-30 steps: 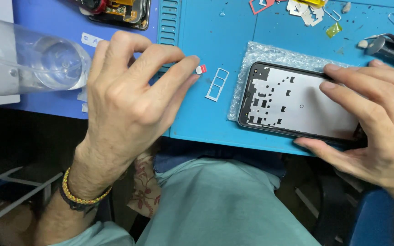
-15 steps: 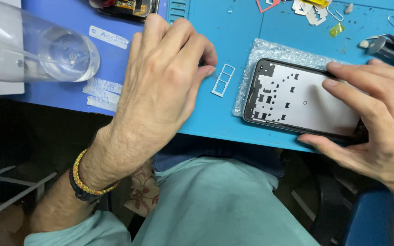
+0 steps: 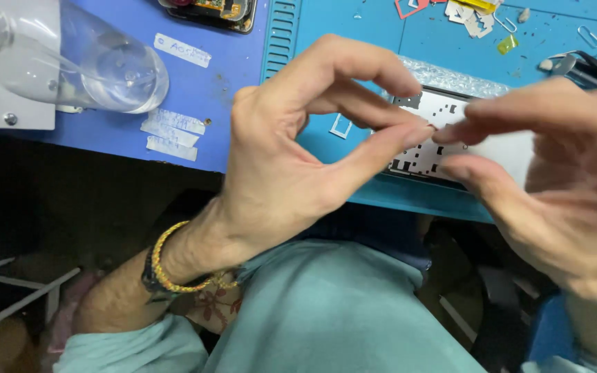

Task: Assembling a mobile phone by inserting the SIM tray and attaching the back cover with adhesive

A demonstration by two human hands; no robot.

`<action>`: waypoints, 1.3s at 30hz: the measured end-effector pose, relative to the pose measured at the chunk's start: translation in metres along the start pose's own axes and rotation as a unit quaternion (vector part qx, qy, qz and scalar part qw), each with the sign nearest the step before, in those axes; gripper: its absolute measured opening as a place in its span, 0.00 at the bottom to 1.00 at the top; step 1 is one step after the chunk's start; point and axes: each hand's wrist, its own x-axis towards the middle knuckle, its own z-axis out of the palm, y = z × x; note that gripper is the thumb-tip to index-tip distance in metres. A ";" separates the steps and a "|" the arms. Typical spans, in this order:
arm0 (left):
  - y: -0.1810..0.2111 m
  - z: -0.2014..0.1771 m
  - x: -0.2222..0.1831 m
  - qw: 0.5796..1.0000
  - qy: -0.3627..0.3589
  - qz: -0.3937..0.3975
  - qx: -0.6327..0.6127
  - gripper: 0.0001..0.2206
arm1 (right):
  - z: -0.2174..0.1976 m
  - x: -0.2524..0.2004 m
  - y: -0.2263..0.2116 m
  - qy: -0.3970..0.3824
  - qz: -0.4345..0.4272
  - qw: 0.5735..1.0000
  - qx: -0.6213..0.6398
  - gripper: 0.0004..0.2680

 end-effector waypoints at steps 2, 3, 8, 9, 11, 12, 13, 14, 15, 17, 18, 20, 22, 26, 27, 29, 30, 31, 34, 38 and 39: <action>0.006 0.007 0.002 0.999 0.022 -0.038 -0.032 0.14 | 0.006 0.025 -0.016 0.000 0.026 0.998 0.059 0.11; 0.003 0.007 0.003 0.999 0.022 -0.035 -0.033 0.14 | 0.004 0.031 -0.018 0.001 0.025 0.998 0.057 0.11; -0.013 -0.006 0.008 0.997 -0.017 0.021 0.072 0.05 | 0.002 0.050 -0.011 -0.040 0.005 0.998 0.044 0.05; -0.023 -0.008 0.004 0.997 -0.017 0.020 0.072 0.05 | 0.000 0.046 0.000 -0.040 0.006 0.998 0.044 0.05; -0.044 -0.012 -0.003 0.862 0.021 0.162 0.481 0.20 | -0.004 0.037 0.024 0.000 0.069 0.997 0.042 0.05; -0.045 -0.009 -0.007 0.861 0.023 0.162 0.481 0.20 | -0.008 0.035 0.033 -0.001 0.067 0.997 0.041 0.05; -0.046 -0.007 -0.012 0.849 0.013 0.139 0.510 0.23 | -0.012 0.032 0.042 -0.009 0.059 0.998 0.008 0.04; -0.048 -0.004 -0.017 0.835 0.001 0.116 0.538 0.27 | -0.017 0.029 0.051 -0.018 0.051 0.998 -0.024 0.04; -0.048 -0.004 -0.017 0.835 0.002 0.115 0.538 0.27 | -0.019 0.029 0.064 -0.019 0.052 0.998 -0.024 0.04; -0.047 -0.002 -0.015 0.860 -0.006 0.093 0.502 0.22 | -0.025 0.028 0.090 -0.069 0.035 0.997 -0.009 0.06; -0.048 -0.004 -0.014 0.860 -0.005 0.093 0.502 0.22 | -0.023 0.029 0.071 -0.069 0.034 0.997 -0.010 0.06; -0.051 -0.008 -0.009 0.883 -0.025 0.070 0.464 0.19 | -0.020 0.031 0.033 -0.046 0.077 0.996 -0.029 0.11; -0.053 -0.010 -0.003 0.893 -0.043 0.059 0.444 0.18 | -0.019 0.023 0.032 -0.023 0.108 0.993 -0.029 0.07; -0.049 -0.011 0.001 0.901 -0.058 0.068 0.426 0.15 | -0.014 0.025 0.020 -0.020 0.108 0.994 0.028 0.07; -0.047 -0.010 0.000 0.900 -0.059 0.068 0.426 0.15 | -0.012 0.027 0.016 -0.019 0.108 0.994 0.028 0.07; -0.045 -0.009 -0.003 0.903 -0.051 0.065 0.421 0.15 | -0.009 0.031 0.008 -0.017 0.116 0.993 0.024 0.10; -0.042 -0.011 -0.002 0.903 -0.052 0.065 0.422 0.15 | -0.008 0.032 0.009 -0.017 0.116 0.993 0.025 0.10; -0.040 -0.013 -0.001 0.911 -0.056 0.070 0.402 0.17 | -0.007 0.032 0.010 -0.007 0.138 0.990 0.039 0.11; -0.039 -0.017 -0.001 0.896 -0.071 0.082 0.430 0.22 | -0.008 0.032 0.014 0.003 0.143 0.989 0.046 0.13; -0.045 -0.012 -0.004 0.879 -0.057 0.095 0.464 0.15 | -0.007 0.032 0.012 -0.002 0.115 0.992 0.050 0.11; -0.045 -0.012 -0.003 0.879 -0.058 0.094 0.464 0.15 | -0.007 0.031 0.011 -0.002 0.116 0.992 0.050 0.11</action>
